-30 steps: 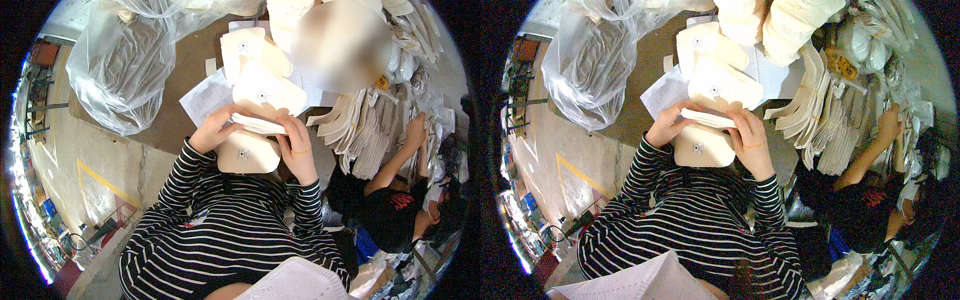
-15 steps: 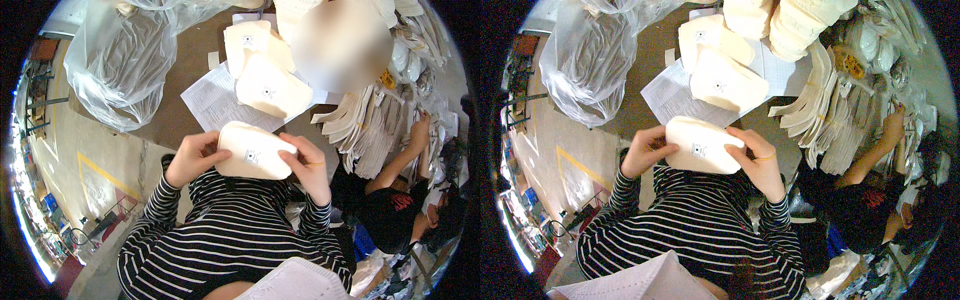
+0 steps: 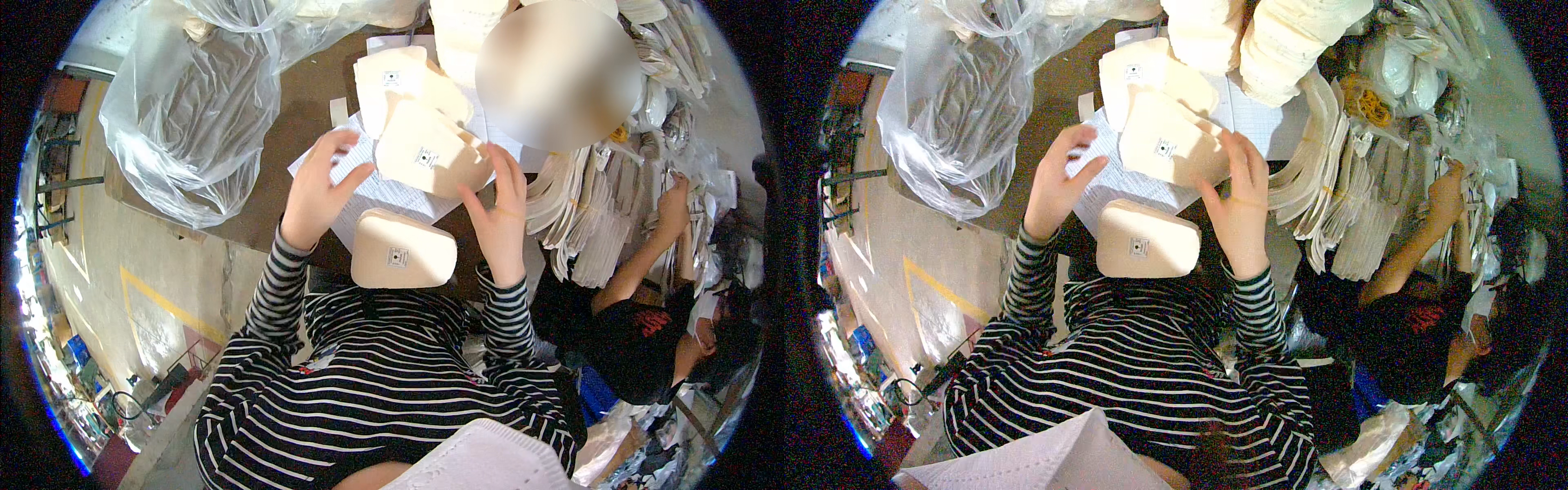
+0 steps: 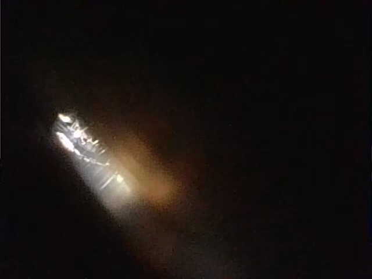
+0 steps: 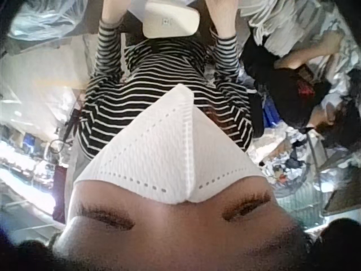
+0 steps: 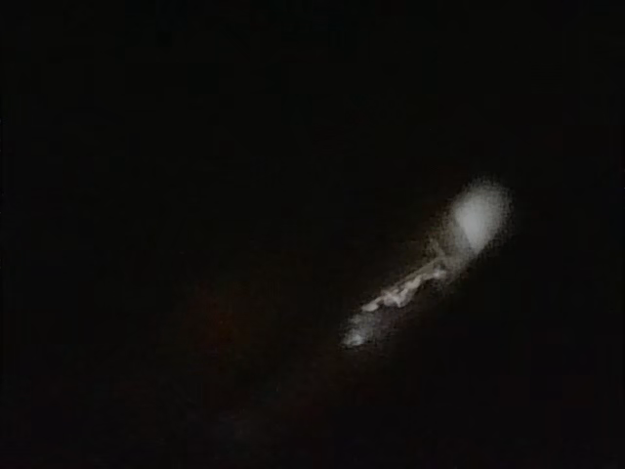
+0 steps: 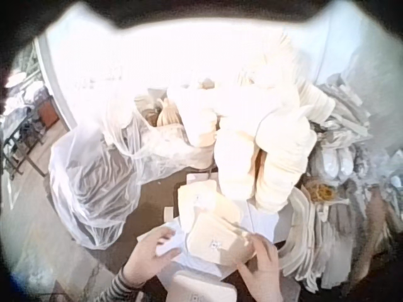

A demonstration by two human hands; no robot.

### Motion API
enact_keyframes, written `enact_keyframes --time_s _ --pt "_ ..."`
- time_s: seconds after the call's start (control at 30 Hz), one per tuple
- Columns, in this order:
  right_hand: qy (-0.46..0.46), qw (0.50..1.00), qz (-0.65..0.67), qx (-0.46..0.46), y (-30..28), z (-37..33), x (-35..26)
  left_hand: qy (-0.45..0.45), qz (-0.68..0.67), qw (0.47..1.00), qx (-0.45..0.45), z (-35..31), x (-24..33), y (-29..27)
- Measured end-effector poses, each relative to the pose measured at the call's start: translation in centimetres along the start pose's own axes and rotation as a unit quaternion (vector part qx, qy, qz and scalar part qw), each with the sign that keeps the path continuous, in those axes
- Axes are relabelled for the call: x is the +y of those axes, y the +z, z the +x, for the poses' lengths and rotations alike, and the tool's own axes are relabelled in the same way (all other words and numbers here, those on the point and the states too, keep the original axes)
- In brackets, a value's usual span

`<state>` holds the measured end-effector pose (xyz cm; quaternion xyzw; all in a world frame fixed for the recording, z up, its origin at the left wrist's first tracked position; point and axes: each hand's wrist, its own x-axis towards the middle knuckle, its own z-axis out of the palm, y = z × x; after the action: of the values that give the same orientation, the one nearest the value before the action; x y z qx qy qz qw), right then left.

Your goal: The person repeatedly picks up small, folded, off-white fabric pieces from a table, aligns them, and stacks them into neat piles. The person occasionally places completed stacks into a clear plastic bag. A coworker is visible in the background handling similar items.

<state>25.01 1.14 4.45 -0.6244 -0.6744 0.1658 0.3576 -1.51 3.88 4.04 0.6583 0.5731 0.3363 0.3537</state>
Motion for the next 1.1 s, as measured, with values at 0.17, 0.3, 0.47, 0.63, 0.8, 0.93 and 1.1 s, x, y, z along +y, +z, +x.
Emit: enact_keyframes --time_s 0.17,0.3,0.47,0.63,0.8,0.93,1.1 --pt "-0.009 0.997 -0.031 -0.075 0.9 0.8 -0.4 0.111 -0.029 0.993 -0.003 3.7 0.2 2.1" --pt "-0.075 0.985 0.092 -0.124 -0.1 -1.4 -0.1 0.063 -0.061 0.993 -0.080 2.7 -0.6 2.3" --pt "-0.065 0.983 0.108 -0.133 0.2 -1.9 -0.2 0.054 -0.072 0.992 -0.085 -0.3 -0.6 2.0" --pt "-0.090 0.976 0.134 -0.145 -0.3 -1.3 -0.2 0.042 -0.083 0.995 -0.019 -0.9 -1.4 2.3" --pt "-0.086 0.976 0.108 -0.171 0.3 -1.1 -0.6 0.064 -0.064 0.996 -0.007 -1.3 -1.4 3.3" --pt "-0.090 0.983 0.125 -0.097 0.3 -1.3 -0.5 0.103 -0.272 0.956 0.049 -1.4 -2.5 4.3" --pt "-0.136 0.976 0.114 -0.124 0.6 -1.6 0.3 0.142 -0.146 0.979 0.026 -1.4 -2.9 3.3"
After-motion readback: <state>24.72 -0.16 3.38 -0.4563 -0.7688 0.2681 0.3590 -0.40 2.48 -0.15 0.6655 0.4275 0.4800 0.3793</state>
